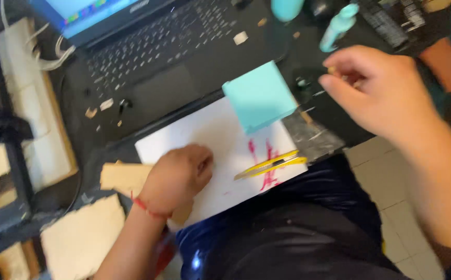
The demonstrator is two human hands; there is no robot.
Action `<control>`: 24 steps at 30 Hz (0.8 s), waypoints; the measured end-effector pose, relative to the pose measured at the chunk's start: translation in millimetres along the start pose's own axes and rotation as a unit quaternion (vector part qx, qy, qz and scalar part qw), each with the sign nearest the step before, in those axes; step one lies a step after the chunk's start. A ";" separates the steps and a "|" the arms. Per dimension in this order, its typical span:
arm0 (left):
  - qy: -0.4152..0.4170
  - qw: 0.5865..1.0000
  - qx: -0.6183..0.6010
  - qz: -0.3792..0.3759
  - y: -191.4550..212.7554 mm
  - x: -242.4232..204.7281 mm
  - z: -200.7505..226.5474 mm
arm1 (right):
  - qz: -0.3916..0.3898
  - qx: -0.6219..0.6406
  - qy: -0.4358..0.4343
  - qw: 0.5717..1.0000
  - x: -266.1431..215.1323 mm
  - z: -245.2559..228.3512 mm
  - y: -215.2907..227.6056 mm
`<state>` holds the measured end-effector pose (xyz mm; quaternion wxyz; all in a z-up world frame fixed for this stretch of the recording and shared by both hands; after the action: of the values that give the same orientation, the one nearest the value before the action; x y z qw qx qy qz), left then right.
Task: The person uses a utility knife to cut and score a rectangular wooden piece on a white surface, then snaps off the cut sections. They then pick up a paintbrush, dip it into a container of light blue paint, and apply the paint to a small, box-like wooden structure.
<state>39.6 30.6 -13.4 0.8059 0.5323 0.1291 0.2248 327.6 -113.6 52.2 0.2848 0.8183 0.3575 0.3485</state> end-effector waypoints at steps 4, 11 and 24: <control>0.089 0.960 -0.240 0.114 46.3 -14.2 1.5 | -0.088 0.060 0.094 0.990 -41.9 -40.2 -19.1; 0.090 0.910 -0.350 0.201 54.8 -37.2 27.9 | -0.178 0.161 0.120 0.963 -75.1 -98.8 -95.9; 0.149 0.897 -0.257 0.327 65.3 -100.0 11.7 | -0.309 -0.104 0.180 0.928 -70.8 -130.6 -187.9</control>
<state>-56.4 -7.0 47.9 0.7668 0.2794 0.0044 0.5778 118.3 -31.4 -30.5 0.3923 0.5567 0.5999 0.4200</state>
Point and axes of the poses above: each hand's wrist, its own x-axis towards the middle knuckle, its own y-axis out of the back of the hand, z = x × y, the point moved 5 cm from there along x, towards the middle knuckle, and after that the axes turned 11 degrees about z, right-handed, at the moved point
